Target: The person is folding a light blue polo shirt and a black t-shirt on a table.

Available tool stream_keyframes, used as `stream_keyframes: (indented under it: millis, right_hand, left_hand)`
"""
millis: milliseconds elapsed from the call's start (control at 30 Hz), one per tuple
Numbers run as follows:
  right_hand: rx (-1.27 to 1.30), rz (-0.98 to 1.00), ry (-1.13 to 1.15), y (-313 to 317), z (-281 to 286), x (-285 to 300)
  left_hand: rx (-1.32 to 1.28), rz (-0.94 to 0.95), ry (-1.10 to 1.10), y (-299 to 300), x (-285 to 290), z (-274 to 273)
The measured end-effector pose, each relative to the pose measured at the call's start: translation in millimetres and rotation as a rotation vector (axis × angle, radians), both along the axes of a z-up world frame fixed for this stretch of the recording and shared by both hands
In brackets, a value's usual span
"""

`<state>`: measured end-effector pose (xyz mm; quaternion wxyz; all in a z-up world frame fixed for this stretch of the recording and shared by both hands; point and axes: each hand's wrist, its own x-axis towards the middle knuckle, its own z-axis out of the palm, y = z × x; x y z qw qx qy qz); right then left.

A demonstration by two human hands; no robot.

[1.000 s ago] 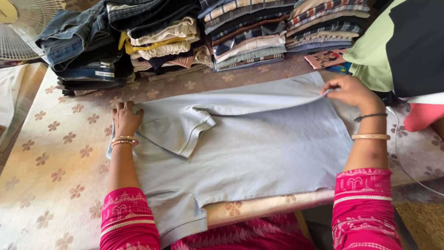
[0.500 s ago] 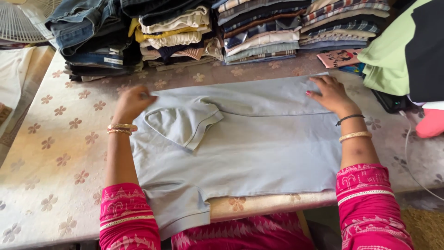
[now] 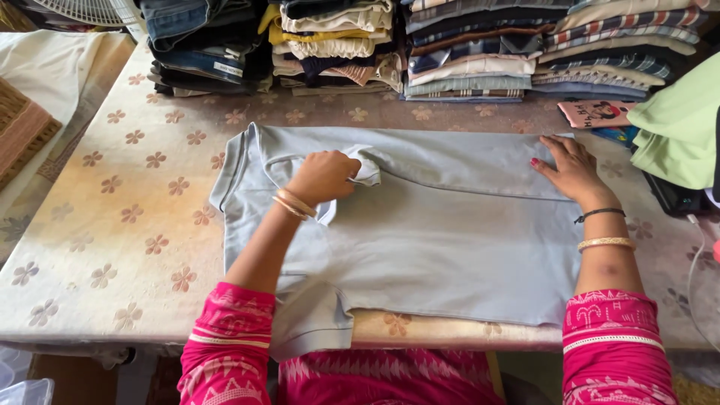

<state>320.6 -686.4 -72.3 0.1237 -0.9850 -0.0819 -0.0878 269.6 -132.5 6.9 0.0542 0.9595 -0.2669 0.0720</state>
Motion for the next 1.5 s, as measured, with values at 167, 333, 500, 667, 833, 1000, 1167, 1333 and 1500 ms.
stream_keyframes:
  millis: [167, 333, 500, 667, 833, 1000, 1167, 1333, 1500]
  right_hand:
    - [0.012, -0.016, 0.035, 4.5, 7.7, -6.3]
    - [-0.008, -0.046, -0.051, 6.8, 9.8, -10.9]
    - [0.017, -0.076, -0.121, 10.7, 16.3, -14.9]
    - [-0.021, -0.079, -0.021, 10.6, 15.6, -12.7]
    - [-0.03, -0.103, -0.017, 10.4, 15.0, -14.4]
    - [-0.014, -0.156, -0.092, -7.9, -3.4, -3.5]
    - [0.106, -0.246, -0.242, -16.2, -17.2, 5.3]
    - [0.221, -0.231, -0.279, -5.4, -5.8, 1.8]
    - [0.328, -0.179, -0.342, -14.2, -12.2, 2.4]
  left_hand:
    - [-0.185, -0.152, 0.459, 25.0, -21.6, 69.6]
    - [-0.299, 0.169, 0.33, 62.4, 20.9, 15.3]
    - [-0.242, 0.589, -0.019, 99.1, 34.7, -16.0]
    - [-0.21, 0.613, -0.143, 131.5, 62.6, -69.4]
    - [-0.21, 0.62, -0.166, 146.9, 76.8, -79.6]
    - [-0.247, 0.743, -0.121, 148.3, 73.6, -60.2]
    - [-0.39, 0.9, -0.127, 149.1, 67.5, -50.3]
    - [-0.392, 0.869, -0.151, 149.4, 90.5, -58.6]
    - [-0.394, 0.8, -0.226, 165.5, 117.2, -82.4]
